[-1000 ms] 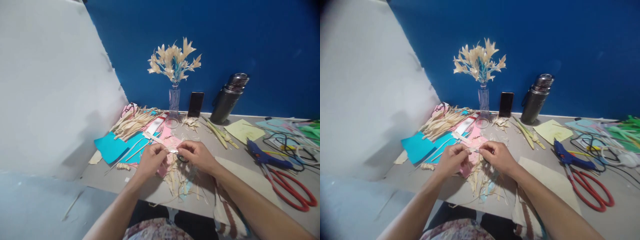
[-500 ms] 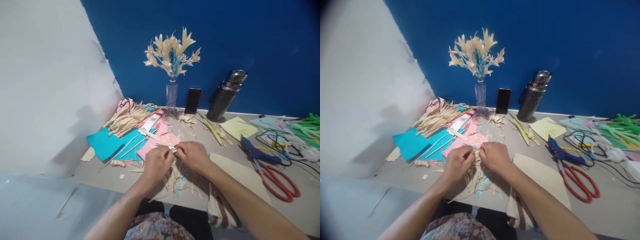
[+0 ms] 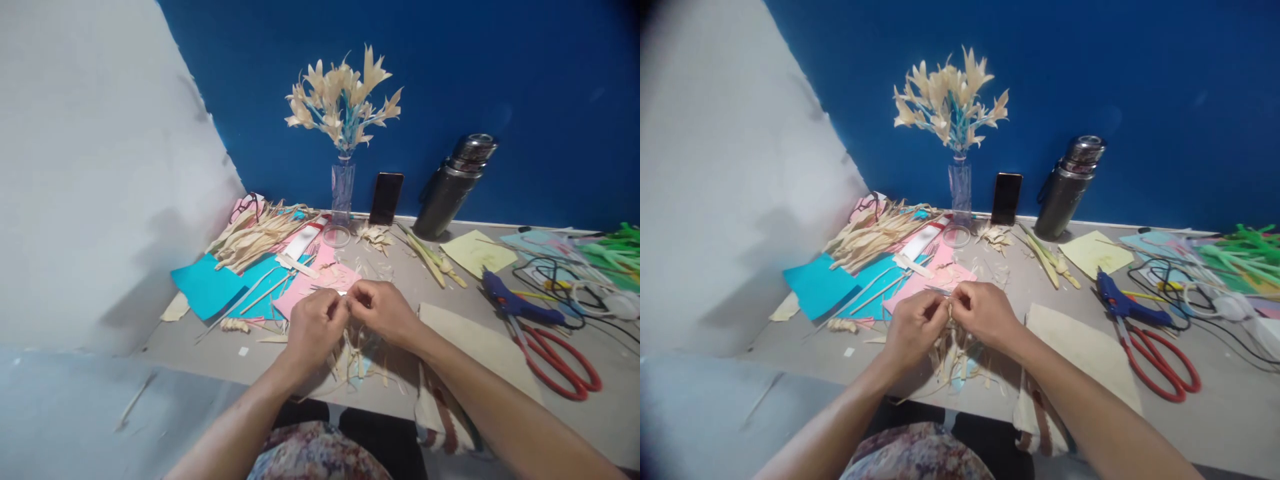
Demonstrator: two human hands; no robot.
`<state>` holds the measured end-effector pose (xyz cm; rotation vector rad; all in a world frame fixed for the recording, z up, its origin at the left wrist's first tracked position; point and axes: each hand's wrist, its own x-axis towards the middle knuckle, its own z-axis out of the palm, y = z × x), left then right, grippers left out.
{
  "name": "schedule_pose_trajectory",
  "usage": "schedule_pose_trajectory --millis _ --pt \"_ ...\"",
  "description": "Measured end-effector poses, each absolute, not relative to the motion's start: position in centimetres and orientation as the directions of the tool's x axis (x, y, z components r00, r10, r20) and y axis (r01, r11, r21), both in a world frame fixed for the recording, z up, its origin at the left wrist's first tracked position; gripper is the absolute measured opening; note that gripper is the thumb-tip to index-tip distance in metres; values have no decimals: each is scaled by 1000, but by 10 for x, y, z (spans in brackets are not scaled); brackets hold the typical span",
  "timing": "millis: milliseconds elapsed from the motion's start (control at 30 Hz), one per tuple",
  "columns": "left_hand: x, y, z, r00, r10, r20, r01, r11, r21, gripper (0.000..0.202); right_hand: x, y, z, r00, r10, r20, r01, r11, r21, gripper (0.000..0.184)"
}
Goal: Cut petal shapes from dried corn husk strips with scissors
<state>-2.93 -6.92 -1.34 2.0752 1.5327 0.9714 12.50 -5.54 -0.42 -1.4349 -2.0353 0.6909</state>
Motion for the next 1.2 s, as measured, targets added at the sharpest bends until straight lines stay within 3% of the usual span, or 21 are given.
schedule_pose_trajectory --millis 100,233,367,433,500,567,700,767,833,933,1000,1067,1133,1200 --pt "-29 -69 -13 151 925 350 665 -356 657 22 130 -51 -2 -260 951 169 765 310 -564 13" --pt "-36 -67 -6 46 928 371 633 -314 707 22 146 -36 -1 -102 994 40 890 109 -443 17" --pt "-41 -66 -4 73 954 291 616 -273 739 21 147 -39 2 -275 952 137 646 288 -707 25" --pt "-39 -66 -6 100 950 295 635 -289 716 20 139 -48 3 -330 921 209 600 375 -707 23" --pt "-36 -68 -9 134 945 297 662 -308 683 21 131 -56 4 -338 908 247 652 415 -634 14" --pt "-33 -68 -10 167 942 291 679 -324 659 23 127 -60 4 -331 908 256 729 418 -541 17" --pt "-30 -66 -11 154 939 307 683 -326 654 24 133 -51 2 -299 936 186 860 349 -371 18" --pt "-32 -64 -10 92 952 290 640 -280 716 22 142 -41 0 -227 966 121 922 253 -294 18" --pt "-35 -63 -7 36 981 188 537 -178 825 21 151 -32 -1 -138 985 101 953 160 -258 20" --pt "-39 -61 -2 54 999 5 402 -27 915 27 157 -28 -1 -214 971 109 914 239 -328 20" --pt "-42 -59 0 56 998 13 388 -34 921 28 154 -32 0 -321 943 88 825 324 -463 18" --pt "-44 -59 0 56 993 102 413 -116 903 24 148 -37 1 -382 920 85 660 336 -672 14" --pt "-45 -59 -3 74 973 219 446 -228 865 20 142 -42 1 -390 919 49 424 227 -877 19" --pt "-46 -60 -7 98 928 359 468 -361 806 18 138 -44 -1 -405 910 -89 176 -18 -984 37"
